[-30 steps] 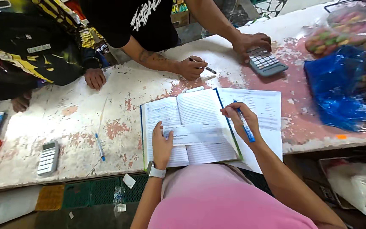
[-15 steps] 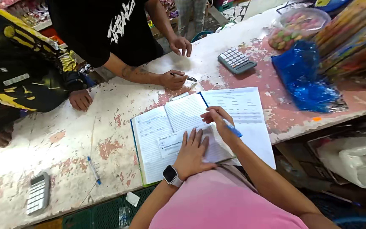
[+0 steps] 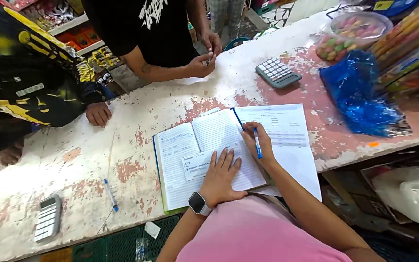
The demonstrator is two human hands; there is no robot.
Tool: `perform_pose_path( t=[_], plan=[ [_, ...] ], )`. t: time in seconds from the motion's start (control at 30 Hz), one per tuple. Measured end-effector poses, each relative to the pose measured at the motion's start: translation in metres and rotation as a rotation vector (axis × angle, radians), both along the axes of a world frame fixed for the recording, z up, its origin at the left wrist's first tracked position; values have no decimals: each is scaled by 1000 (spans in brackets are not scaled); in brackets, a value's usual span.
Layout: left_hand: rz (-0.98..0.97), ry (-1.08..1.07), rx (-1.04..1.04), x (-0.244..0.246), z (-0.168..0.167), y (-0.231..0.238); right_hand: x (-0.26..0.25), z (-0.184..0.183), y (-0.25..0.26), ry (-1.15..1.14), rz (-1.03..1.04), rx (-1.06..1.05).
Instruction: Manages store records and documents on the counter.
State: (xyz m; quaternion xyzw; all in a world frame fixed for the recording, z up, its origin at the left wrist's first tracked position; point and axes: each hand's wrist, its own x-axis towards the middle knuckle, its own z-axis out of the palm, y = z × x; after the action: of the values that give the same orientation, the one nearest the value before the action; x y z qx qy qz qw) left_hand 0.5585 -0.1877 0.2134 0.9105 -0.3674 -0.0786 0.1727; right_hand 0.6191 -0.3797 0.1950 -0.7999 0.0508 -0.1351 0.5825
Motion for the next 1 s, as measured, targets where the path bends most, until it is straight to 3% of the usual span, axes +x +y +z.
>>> perform_pose_path(
  t=[0.33, 0.57, 1.0],
  plan=[
    [-27, -76, -33, 12, -2, 13, 6, 0, 11, -80, 6, -79],
    [91, -57, -31, 6, 1, -4, 7, 21, 29, -187, 51, -113],
    [152, -172, -121, -2, -21, -10, 6, -3, 51, -208, 147, -52]
  ],
)
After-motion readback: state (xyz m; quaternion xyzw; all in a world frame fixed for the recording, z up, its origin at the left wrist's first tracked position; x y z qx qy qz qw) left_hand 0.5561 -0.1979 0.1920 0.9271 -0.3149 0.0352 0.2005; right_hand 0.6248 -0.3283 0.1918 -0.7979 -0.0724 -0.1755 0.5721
